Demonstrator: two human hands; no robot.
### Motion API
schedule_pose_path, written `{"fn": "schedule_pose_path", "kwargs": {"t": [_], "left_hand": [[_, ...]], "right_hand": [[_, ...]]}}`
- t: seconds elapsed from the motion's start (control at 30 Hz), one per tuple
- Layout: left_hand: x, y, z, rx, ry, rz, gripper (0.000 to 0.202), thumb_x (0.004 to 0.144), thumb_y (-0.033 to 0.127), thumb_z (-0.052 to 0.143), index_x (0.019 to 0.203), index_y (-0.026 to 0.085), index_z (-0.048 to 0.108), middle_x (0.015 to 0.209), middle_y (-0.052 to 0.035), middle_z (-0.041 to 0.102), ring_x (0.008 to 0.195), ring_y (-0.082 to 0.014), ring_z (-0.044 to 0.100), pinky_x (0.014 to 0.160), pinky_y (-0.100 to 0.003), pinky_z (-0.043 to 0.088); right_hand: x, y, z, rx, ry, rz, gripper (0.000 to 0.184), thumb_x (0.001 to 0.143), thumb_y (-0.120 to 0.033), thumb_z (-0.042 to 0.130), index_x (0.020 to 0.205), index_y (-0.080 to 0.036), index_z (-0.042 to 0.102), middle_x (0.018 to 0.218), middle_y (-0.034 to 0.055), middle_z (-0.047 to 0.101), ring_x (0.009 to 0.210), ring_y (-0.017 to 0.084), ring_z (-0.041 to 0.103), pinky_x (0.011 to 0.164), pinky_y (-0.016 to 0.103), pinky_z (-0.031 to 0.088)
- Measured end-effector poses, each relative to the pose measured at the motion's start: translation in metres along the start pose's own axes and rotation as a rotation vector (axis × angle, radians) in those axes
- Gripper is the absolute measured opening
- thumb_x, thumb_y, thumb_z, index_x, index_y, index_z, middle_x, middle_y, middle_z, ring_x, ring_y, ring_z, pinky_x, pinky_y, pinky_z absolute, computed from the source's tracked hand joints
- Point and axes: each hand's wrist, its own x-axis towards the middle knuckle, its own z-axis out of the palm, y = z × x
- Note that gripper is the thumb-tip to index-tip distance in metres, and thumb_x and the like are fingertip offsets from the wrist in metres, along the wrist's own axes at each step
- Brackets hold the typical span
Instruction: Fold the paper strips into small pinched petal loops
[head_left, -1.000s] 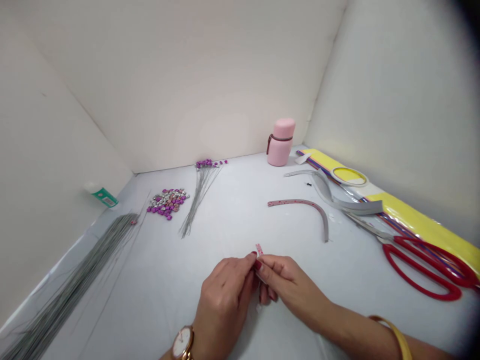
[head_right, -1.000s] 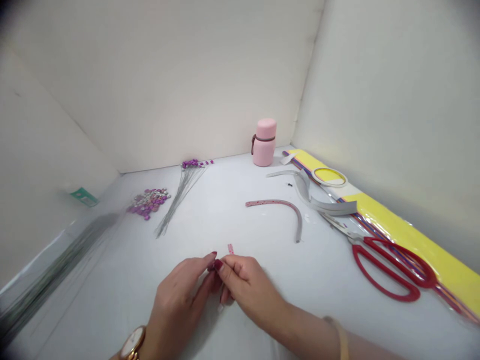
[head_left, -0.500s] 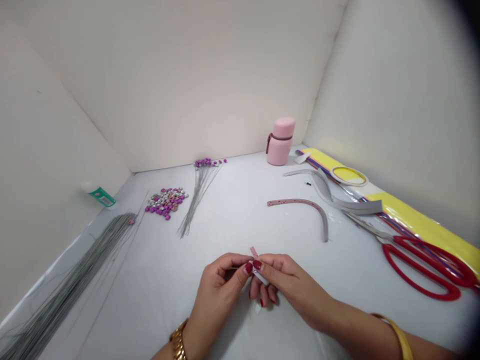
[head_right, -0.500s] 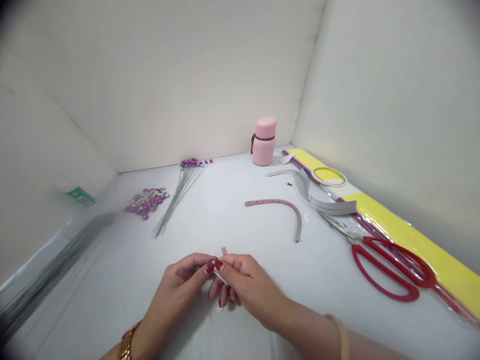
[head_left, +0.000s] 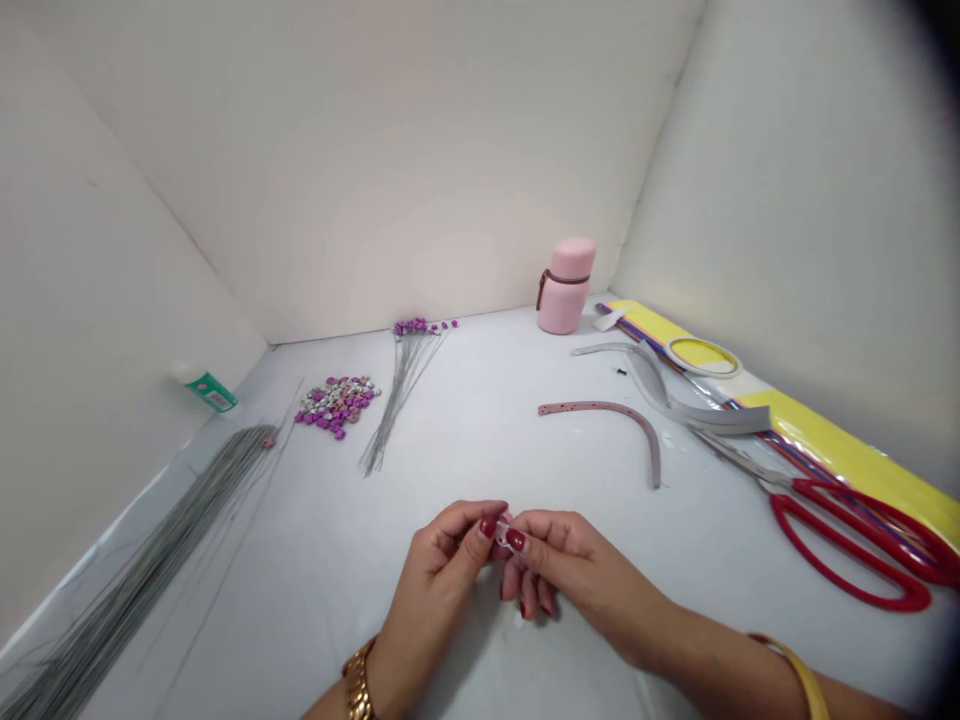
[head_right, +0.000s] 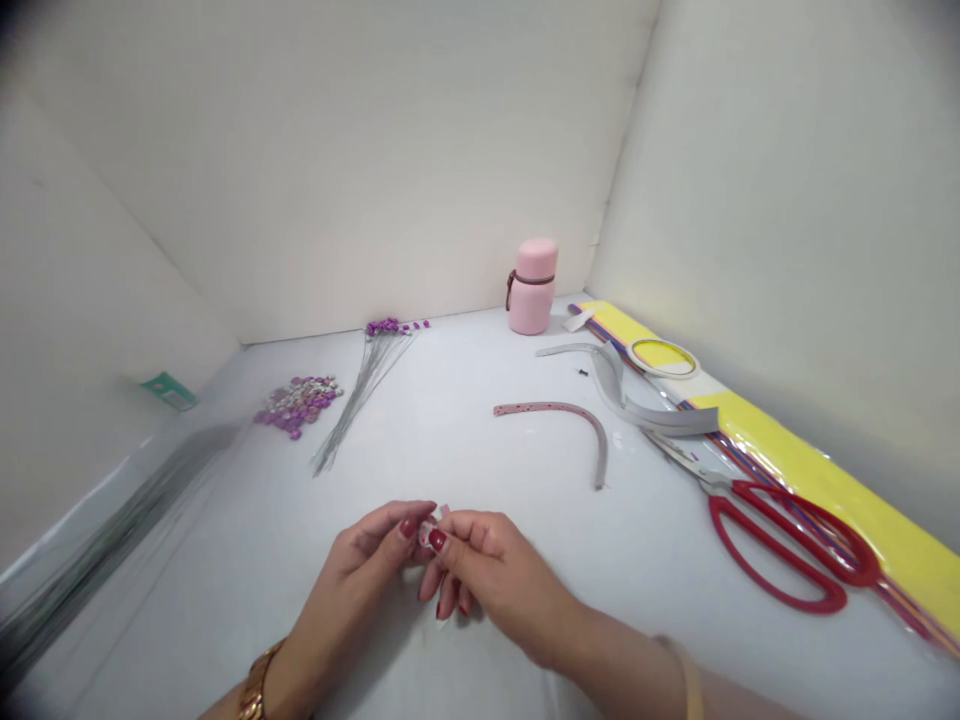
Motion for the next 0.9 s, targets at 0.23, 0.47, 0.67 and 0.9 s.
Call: {"fn": "schedule_pose_path", "kwargs": {"t": [0.23,0.47,0.67,0.9], "left_hand": [[0.0045,-0.0011,0.0004,-0.035,0.074,-0.07,0.015,0.072,0.024,0.065,0.082,0.013,0.067,0.066,-0.0038,0.067,0.062,-0.0128,0.058,0.063,-0.024,0.044],[0.0017,-0.0033,0.0014,-0.014,0.151,-0.036,0.016,0.071,0.025,0.066,0.082,0.014,0.068,0.067,-0.0034,0.068,0.065,-0.0142,0.06,0.065,-0.025,0.046],[0.0016,-0.0014,0.0035,-0.027,0.141,-0.034,0.013,0.072,0.024,0.065,0.081,0.015,0.068,0.066,-0.0035,0.068,0.066,-0.0146,0.061,0.066,-0.025,0.046],[0.0023,-0.0016,0.0034,0.004,0.132,-0.019,0.012,0.072,0.022,0.065,0.081,0.015,0.068,0.068,-0.0039,0.069,0.067,-0.0148,0.062,0.067,-0.026,0.047]], "right_hand": [[-0.0001,0.0003,-0.0015,0.029,-0.007,0.008,0.034,0.082,-0.044,0.047,0.071,-0.012,0.055,0.06,0.002,0.06,0.043,0.006,0.048,0.041,0.018,0.031],[-0.0027,-0.001,0.0001,-0.075,0.025,-0.019,0.032,0.084,-0.041,0.047,0.07,-0.014,0.056,0.056,-0.0013,0.057,0.042,0.005,0.045,0.041,0.017,0.03],[-0.0026,-0.0024,0.0008,-0.131,0.052,-0.037,0.029,0.084,-0.038,0.047,0.07,-0.014,0.057,0.056,-0.0015,0.056,0.043,0.006,0.045,0.042,0.018,0.031],[-0.0032,-0.0019,0.001,-0.142,0.076,-0.028,0.028,0.083,-0.037,0.047,0.068,-0.015,0.056,0.055,-0.002,0.055,0.042,0.006,0.044,0.041,0.018,0.03]]}}
